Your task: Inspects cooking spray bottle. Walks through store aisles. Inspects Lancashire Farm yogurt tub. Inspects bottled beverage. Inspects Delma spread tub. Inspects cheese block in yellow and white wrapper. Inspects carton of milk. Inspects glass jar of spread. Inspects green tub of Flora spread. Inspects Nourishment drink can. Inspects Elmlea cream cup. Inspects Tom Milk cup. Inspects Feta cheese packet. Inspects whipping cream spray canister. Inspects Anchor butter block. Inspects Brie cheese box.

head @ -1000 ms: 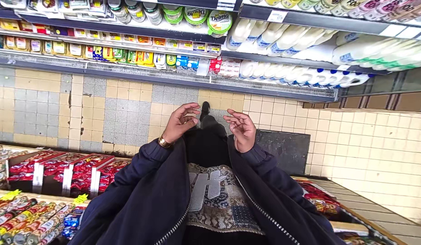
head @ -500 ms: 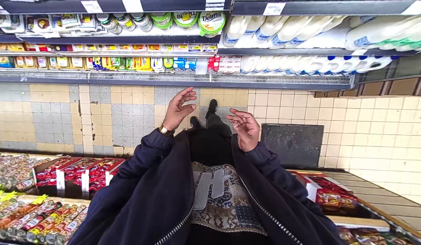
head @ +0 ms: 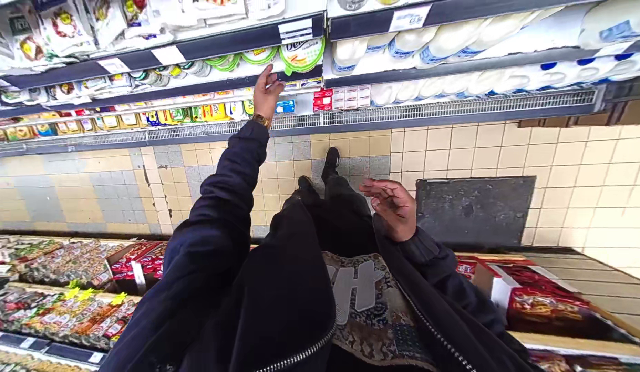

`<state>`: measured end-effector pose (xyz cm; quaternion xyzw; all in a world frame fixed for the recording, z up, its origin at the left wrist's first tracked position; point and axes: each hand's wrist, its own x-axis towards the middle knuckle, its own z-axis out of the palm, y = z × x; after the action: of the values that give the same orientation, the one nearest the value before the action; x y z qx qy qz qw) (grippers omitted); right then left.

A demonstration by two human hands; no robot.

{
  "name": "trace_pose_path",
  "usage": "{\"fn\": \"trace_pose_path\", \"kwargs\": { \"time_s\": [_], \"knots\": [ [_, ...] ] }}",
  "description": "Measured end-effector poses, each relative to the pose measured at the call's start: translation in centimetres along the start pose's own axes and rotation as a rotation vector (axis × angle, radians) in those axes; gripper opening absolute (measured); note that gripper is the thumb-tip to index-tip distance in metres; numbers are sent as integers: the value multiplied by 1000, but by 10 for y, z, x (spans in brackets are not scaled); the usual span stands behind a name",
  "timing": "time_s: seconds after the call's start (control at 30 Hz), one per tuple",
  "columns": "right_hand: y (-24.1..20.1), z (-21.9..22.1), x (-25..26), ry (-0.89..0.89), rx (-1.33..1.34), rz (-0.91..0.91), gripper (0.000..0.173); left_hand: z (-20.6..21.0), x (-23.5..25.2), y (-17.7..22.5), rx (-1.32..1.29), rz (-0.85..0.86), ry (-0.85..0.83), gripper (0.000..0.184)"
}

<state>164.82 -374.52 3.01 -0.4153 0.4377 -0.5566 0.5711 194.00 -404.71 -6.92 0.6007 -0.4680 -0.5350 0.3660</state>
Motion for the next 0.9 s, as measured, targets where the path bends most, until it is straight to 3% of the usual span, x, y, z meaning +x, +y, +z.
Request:
{"fn": "trace_pose_path", "kwargs": {
  "time_s": [0.2, 0.33, 0.43, 0.6, 0.8, 0.9],
  "knots": [
    [1, -30, 32, -34, 21, 71, 34, 36, 62, -5, 35, -32, 203, 53],
    [-2, -41, 51, -34, 50, 88, 32, 51, 71, -5, 102, -52, 296, 43],
    [-2, -48, 62, -36, 53, 98, 32, 56, 72, -8, 142, -81, 361, 48],
    [-2, -57, 77, -70, 43, 100, 33, 55, 67, -11, 31, -183, 301, 59],
    [-2, -63, 85, -105, 46, 115, 35, 52, 74, -15, -195, -233, 201, 53],
    [-1, -66, 85, -112, 54, 126, 35, 57, 73, -19, -230, -243, 140, 64]
  ]
}}
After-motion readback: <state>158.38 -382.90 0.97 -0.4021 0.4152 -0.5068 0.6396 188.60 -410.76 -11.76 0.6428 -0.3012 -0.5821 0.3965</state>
